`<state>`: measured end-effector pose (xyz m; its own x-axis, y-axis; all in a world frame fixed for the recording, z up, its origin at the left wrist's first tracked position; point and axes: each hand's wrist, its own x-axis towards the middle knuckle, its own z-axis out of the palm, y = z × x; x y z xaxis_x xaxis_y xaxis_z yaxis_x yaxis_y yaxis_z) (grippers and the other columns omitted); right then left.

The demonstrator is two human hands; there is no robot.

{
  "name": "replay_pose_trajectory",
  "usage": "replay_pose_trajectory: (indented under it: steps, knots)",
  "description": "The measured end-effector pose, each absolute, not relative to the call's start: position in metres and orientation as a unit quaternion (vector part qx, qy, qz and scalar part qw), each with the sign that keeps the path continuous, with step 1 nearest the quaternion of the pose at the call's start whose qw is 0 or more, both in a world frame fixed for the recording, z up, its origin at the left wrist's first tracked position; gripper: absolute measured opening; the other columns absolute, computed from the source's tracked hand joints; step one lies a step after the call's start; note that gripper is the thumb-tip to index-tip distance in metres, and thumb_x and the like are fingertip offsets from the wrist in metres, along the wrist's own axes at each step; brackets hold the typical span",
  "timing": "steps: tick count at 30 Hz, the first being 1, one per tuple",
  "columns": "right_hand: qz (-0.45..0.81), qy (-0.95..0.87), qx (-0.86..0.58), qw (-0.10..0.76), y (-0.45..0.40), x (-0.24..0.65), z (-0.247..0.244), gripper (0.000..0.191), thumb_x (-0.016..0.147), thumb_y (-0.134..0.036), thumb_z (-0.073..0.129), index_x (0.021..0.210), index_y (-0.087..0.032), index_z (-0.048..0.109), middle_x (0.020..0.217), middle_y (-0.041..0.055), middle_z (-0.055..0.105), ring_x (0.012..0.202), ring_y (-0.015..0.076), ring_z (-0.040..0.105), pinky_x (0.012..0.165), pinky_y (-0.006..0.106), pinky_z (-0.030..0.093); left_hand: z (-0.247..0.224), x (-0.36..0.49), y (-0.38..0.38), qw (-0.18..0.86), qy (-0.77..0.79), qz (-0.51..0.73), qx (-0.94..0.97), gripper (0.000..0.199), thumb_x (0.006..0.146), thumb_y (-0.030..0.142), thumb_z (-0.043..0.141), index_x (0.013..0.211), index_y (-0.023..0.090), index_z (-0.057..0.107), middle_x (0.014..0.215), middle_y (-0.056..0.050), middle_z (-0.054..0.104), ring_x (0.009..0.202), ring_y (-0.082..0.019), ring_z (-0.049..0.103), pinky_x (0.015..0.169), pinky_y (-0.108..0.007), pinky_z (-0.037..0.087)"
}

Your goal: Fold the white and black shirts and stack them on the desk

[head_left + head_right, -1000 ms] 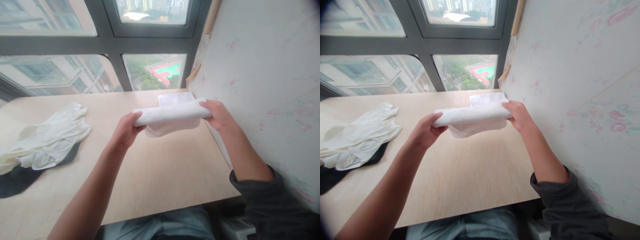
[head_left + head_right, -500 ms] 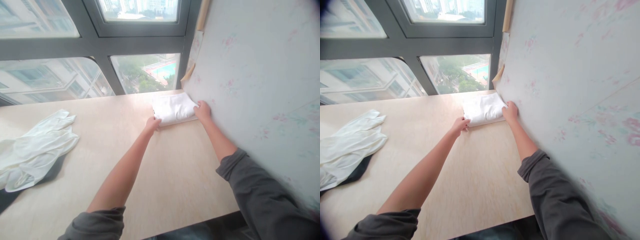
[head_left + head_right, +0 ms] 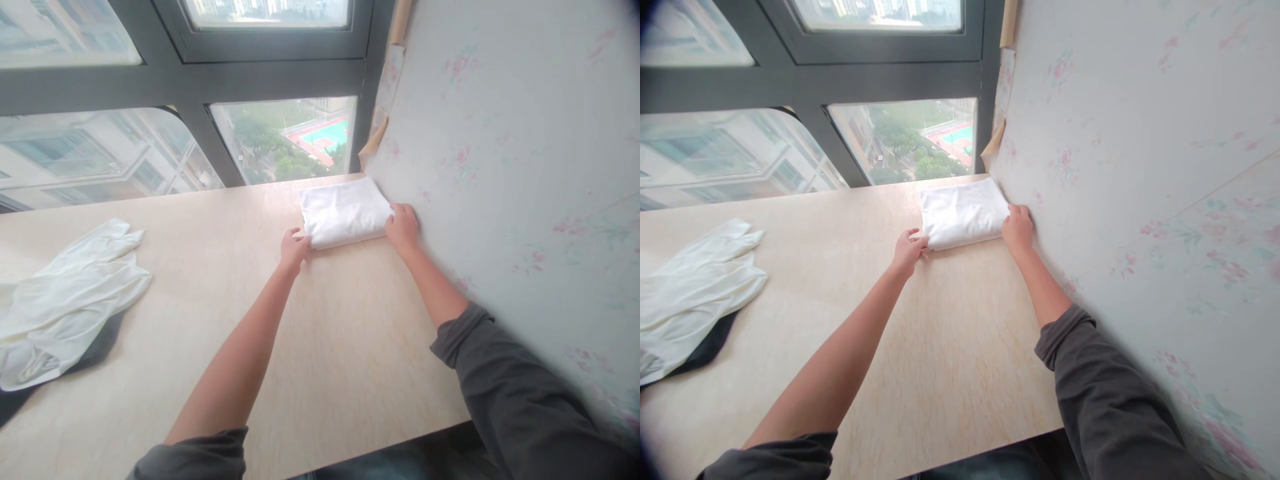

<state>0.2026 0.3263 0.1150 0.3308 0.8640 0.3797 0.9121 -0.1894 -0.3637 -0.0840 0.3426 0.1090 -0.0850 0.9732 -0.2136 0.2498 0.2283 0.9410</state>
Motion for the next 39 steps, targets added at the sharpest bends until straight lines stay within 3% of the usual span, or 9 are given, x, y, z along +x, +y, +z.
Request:
replay_pose_trajectory:
  steps: [3, 7, 10, 15, 21, 27, 30, 34, 39]
  knots:
    - [-0.079, -0.592, -0.769, 0.228, 0.319, 0.2, 0.11, 0.05, 0.088, -0.006, 0.04, 0.135, -0.012, 0.057, 0.135, 0.0215, 0.056, 0.113, 0.032, 0.057, 0.091, 0.045, 0.049, 0.103, -0.089, 0.339, 0.456, 0.63, 0.39, 0.493, 0.055, 0.077, 0.023, 0.063, 0.13, 0.011, 0.051, 0.096, -0.01, 0.07, 0.078, -0.016, 0.067, 0.068, -0.026, 0.05]
    - [-0.114, -0.647, -0.71, 0.254, 0.321, 0.195, 0.109, 0.048, 0.09, -0.011, 0.042, 0.135, -0.011, 0.057, 0.147, 0.0192, 0.049, 0.13, 0.0324, 0.049, 0.104, 0.048, 0.044, 0.103, -0.093, 0.338, 0.419, 0.628, 0.394, 0.523, 0.049, 0.079, 0.025, 0.059, 0.126, 0.013, 0.054, 0.104, -0.011, 0.07, 0.086, -0.019, 0.068, 0.071, -0.029, 0.052]
    - [-0.084, -0.672, -0.685, 0.267, 0.326, 0.194, 0.108, 0.046, 0.092, -0.02, 0.044, 0.135, -0.009, 0.056, 0.144, 0.0194, 0.053, 0.131, 0.0301, 0.05, 0.109, 0.046, 0.042, 0.105, -0.099, 0.333, 0.397, 0.614, 0.387, 0.562, 0.046, 0.079, 0.024, 0.058, 0.124, 0.016, 0.057, 0.109, -0.011, 0.07, 0.087, -0.019, 0.067, 0.071, -0.029, 0.053]
    - [-0.041, -0.631, -0.743, 0.221, 0.317, 0.203, 0.098, 0.042, 0.092, -0.025, 0.046, 0.127, -0.006, 0.06, 0.122, 0.0229, 0.065, 0.117, 0.0323, 0.058, 0.101, 0.048, 0.047, 0.101, -0.149, 0.299, 0.348, 0.616, 0.36, 0.608, 0.037, 0.081, 0.027, 0.058, 0.117, 0.019, 0.062, 0.111, -0.008, 0.07, 0.09, -0.019, 0.067, 0.078, -0.033, 0.055]
    - [-0.126, -0.653, -0.658, 0.353, 0.266, 0.161, 0.084, 0.045, 0.089, -0.016, 0.046, 0.132, -0.01, 0.056, 0.139, 0.0203, 0.055, 0.133, 0.0329, 0.046, 0.11, 0.055, 0.04, 0.107, -0.274, 0.229, 0.217, 0.703, 0.348, 0.582, 0.036, 0.082, 0.036, 0.055, 0.111, 0.016, 0.063, 0.113, -0.012, 0.069, 0.096, -0.024, 0.067, 0.083, -0.04, 0.056]
    - [0.037, -0.778, -0.483, 0.401, 0.198, 0.051, 0.067, 0.047, 0.089, -0.011, 0.045, 0.135, -0.019, 0.054, 0.126, 0.0128, 0.063, 0.12, 0.0255, 0.057, 0.105, 0.048, 0.05, 0.139, -0.403, 0.187, 0.0, 0.783, 0.345, 0.518, 0.042, 0.076, 0.03, 0.06, 0.115, 0.014, 0.058, 0.122, -0.016, 0.061, 0.125, -0.037, 0.051, 0.096, -0.051, 0.049]
    - [0.082, -0.782, -0.475, 0.395, 0.187, 0.018, 0.063, 0.047, 0.089, -0.01, 0.043, 0.134, -0.019, 0.055, 0.125, 0.0123, 0.064, 0.118, 0.0246, 0.057, 0.104, 0.047, 0.052, 0.153, -0.448, 0.185, -0.027, 0.793, 0.326, 0.514, 0.031, 0.081, 0.037, 0.061, 0.104, 0.017, 0.06, 0.104, -0.009, 0.065, 0.12, -0.034, 0.056, 0.091, -0.044, 0.049]
    - [0.102, -0.779, -0.5, 0.366, 0.188, 0.007, 0.06, 0.044, 0.088, -0.01, 0.044, 0.128, -0.016, 0.059, 0.122, 0.0131, 0.065, 0.115, 0.0257, 0.059, 0.102, 0.048, 0.052, 0.163, -0.479, 0.2, -0.057, 0.817, 0.23, 0.525, 0.043, 0.077, 0.052, 0.066, 0.097, 0.015, 0.064, 0.08, -0.004, 0.06, 0.105, -0.032, 0.062, 0.087, -0.038, 0.047]
    - [0.123, -0.767, -0.518, 0.358, 0.188, 0.009, 0.058, 0.04, 0.087, -0.01, 0.044, 0.121, -0.016, 0.064, 0.119, 0.0129, 0.067, 0.113, 0.0256, 0.06, 0.103, 0.049, 0.051, 0.169, -0.472, 0.221, -0.063, 0.817, 0.2, 0.537, 0.034, 0.077, 0.033, 0.063, 0.103, 0.013, 0.068, 0.084, -0.006, 0.062, 0.096, -0.029, 0.062, 0.086, -0.04, 0.046]
